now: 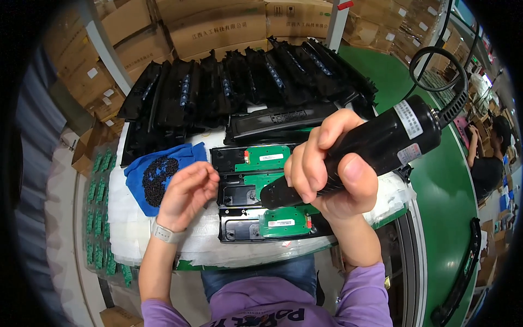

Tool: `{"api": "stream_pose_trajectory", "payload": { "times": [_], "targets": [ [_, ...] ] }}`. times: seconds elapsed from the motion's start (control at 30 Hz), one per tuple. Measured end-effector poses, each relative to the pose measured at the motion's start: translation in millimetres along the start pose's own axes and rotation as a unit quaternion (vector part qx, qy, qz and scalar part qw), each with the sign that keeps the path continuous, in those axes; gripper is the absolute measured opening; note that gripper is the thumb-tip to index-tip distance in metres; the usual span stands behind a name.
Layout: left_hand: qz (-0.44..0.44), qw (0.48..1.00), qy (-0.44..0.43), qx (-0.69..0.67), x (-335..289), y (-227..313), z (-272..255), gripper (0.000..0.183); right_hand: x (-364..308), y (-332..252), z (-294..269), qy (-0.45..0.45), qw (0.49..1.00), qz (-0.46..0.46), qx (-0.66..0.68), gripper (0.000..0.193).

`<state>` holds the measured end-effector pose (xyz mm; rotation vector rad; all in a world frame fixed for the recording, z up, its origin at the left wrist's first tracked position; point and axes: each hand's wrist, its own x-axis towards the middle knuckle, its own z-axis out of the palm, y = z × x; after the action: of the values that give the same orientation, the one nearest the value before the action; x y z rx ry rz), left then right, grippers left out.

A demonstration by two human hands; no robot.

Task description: Assembling electronic components by installing circuit boards into plastic housings and securing them with an electric screwdriver.

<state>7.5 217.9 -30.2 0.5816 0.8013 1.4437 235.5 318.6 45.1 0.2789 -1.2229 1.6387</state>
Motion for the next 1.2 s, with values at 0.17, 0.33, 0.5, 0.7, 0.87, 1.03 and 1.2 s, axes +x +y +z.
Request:
{"api": "stream_pose_trajectory", "payload": {
  "times": [0.17,0.33,0.5,0.7,0.87,1.03,1.2],
  "targets": [
    [-0.071,0.997,-0.028,-0.012,-4,-11,9,0.015,5,4,1,-0.025,0.999,-0.01,-0.023,0.034],
    [-0.066,0.997,-0.029,0.013,-7,-13,12,0.014,8,9,5,-0.014,1.0,-0.02,-0.005,0.035],
    [-0.065,0.997,-0.02,0.038,-11,-13,11,0.014,11,11,7,-0.015,1.0,-0.023,-0.004,0.036],
    [-0.069,0.978,-0.043,0.193,-12,-11,23,0.013,10,12,5,-0.018,0.999,-0.03,-0.004,0.037],
    [-0.054,0.972,-0.057,0.219,-15,-15,27,0.011,8,16,6,-0.014,1.0,0.005,-0.004,0.036],
    [-0.06,0.954,-0.052,0.291,-14,-15,26,0.011,7,18,10,-0.001,0.998,0.059,-0.015,0.036],
    [0.004,0.922,-0.041,0.385,-16,-19,26,0.009,9,18,13,0.022,0.994,0.089,-0.055,0.033]
  ]
}}
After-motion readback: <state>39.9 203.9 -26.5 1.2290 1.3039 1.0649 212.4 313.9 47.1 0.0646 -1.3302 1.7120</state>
